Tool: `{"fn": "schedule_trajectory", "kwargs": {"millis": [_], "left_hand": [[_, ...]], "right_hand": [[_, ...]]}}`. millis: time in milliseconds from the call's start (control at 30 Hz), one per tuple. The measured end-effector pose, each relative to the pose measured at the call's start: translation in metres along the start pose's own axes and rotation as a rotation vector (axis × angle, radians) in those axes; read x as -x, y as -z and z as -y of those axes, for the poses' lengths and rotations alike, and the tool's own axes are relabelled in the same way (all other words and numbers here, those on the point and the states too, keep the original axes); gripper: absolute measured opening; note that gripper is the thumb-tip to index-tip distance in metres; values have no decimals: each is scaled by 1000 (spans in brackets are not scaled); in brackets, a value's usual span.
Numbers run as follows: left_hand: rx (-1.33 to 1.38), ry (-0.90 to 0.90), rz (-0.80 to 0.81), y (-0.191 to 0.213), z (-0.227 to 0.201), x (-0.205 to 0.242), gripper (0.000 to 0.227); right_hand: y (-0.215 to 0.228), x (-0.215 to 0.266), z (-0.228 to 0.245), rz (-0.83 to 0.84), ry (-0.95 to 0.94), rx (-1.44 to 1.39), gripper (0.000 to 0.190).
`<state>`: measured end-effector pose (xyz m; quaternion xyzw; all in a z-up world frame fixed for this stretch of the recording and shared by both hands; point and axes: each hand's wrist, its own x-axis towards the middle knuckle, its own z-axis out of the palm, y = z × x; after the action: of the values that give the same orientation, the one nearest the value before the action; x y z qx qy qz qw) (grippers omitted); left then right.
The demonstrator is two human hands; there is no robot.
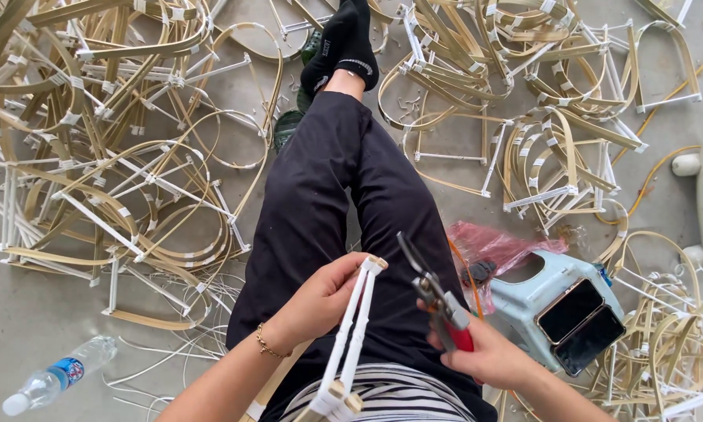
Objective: The person is assembling and trimming wooden frame components for furniture manufacturing.
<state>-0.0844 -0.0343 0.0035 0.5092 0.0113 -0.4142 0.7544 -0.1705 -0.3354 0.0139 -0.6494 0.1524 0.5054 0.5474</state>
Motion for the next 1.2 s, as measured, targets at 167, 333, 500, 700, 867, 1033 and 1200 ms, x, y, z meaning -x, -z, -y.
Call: {"fn": "schedule_trajectory", "kwargs": {"millis": [167, 333, 500, 700, 867, 1033, 1200], "left_hand": [[-66, 85, -30, -12, -15, 6, 27], [-305, 78, -41, -18, -19, 7, 24], [-407, -26, 13, -16, -11, 9, 18], [-365, 12, -40, -2, 17, 0, 19], [14, 181, -38, 8, 31, -6, 23], [-81, 69, 2, 22, 20, -16, 21], [-490, -138, -630, 57, -19, -44, 30]], "right_hand": [[-12, 19, 34, -13, 297, 192, 99], [-17, 18, 30, -91, 452, 342, 100], [-18, 15, 32, -138, 352, 432, 96], [-12, -14, 26, -81, 440, 347, 100], [-10, -38, 4, -211, 468, 470, 71], [2, -68, -20, -343, 370, 377, 38], [-1, -48, 34, -205, 271, -230, 55]]}}
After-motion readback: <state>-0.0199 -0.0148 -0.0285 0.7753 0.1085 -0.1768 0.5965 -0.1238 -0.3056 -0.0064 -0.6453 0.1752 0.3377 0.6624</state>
